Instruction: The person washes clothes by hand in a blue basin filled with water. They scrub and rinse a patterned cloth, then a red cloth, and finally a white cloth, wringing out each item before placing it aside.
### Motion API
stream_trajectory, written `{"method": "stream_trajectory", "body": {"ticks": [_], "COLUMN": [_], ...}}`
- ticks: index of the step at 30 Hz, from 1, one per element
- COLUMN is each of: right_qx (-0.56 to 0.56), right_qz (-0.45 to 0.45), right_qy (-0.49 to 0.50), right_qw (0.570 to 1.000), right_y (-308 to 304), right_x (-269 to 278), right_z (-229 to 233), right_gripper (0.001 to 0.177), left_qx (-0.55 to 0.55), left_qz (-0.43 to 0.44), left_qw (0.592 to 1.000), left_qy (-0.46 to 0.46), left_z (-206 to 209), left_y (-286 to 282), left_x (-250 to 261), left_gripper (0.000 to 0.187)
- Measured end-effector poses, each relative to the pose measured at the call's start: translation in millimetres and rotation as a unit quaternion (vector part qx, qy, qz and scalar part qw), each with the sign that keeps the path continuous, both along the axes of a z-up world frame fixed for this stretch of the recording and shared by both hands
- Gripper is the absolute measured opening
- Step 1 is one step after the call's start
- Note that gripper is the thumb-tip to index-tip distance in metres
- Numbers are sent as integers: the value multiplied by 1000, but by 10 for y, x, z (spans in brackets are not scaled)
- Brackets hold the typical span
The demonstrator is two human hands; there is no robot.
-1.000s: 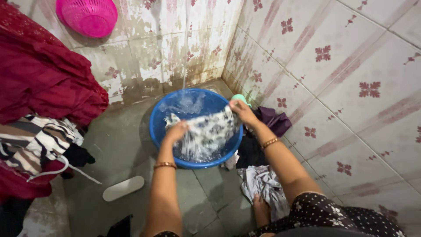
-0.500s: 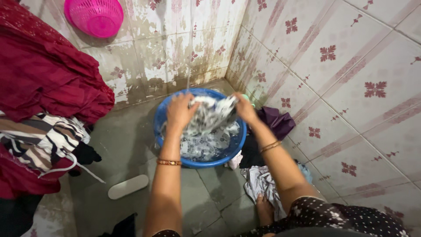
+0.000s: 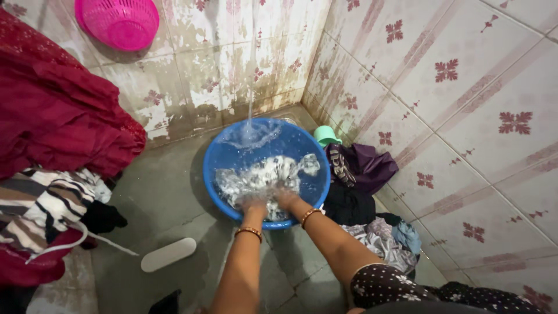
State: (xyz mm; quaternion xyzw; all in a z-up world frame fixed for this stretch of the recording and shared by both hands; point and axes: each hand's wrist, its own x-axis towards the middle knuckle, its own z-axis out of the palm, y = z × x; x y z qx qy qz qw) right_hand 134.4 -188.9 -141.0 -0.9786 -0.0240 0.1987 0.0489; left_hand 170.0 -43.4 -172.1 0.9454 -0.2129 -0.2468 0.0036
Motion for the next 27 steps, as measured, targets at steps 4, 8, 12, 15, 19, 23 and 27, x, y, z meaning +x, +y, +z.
{"method": "stream_trajectory", "body": {"ticks": [4,8,12,15,19,23,27], "right_qx": [-5,44,186,165,284,464,528], "right_qz": [37,24,-30,-30,-88,-132,-104], "right_qy": [71,80,-23,-158,-304,-377,-476], "right_qw": [997,996,982,973,905,791,696], "right_y": [12,-75,-541,-1098,-1500,-1444,-1299], "right_x": [44,-46,-3,130,579,1146,1315], "right_z": [13,40,312,774,1813,3343,4667], "right_gripper": [52,46,42,36,35,32,26], "left_qx": [-23,-71,-161,-259,-531,-723,-805], "left_qz": [-2,-3,-4,88,69,71,-29], "left_qw": [1000,997,987,959,811,649,553], "left_qy": [4,8,-23,-69,-234,-226,-213], "left_z": [24,42,151,420,1310,2783,4001], "left_y": [48,70,192,375,365,120,223], "left_x": [-1,-72,230,722,1430,1813,1634], "left_gripper": [38,39,39,39,23,44,31]}}
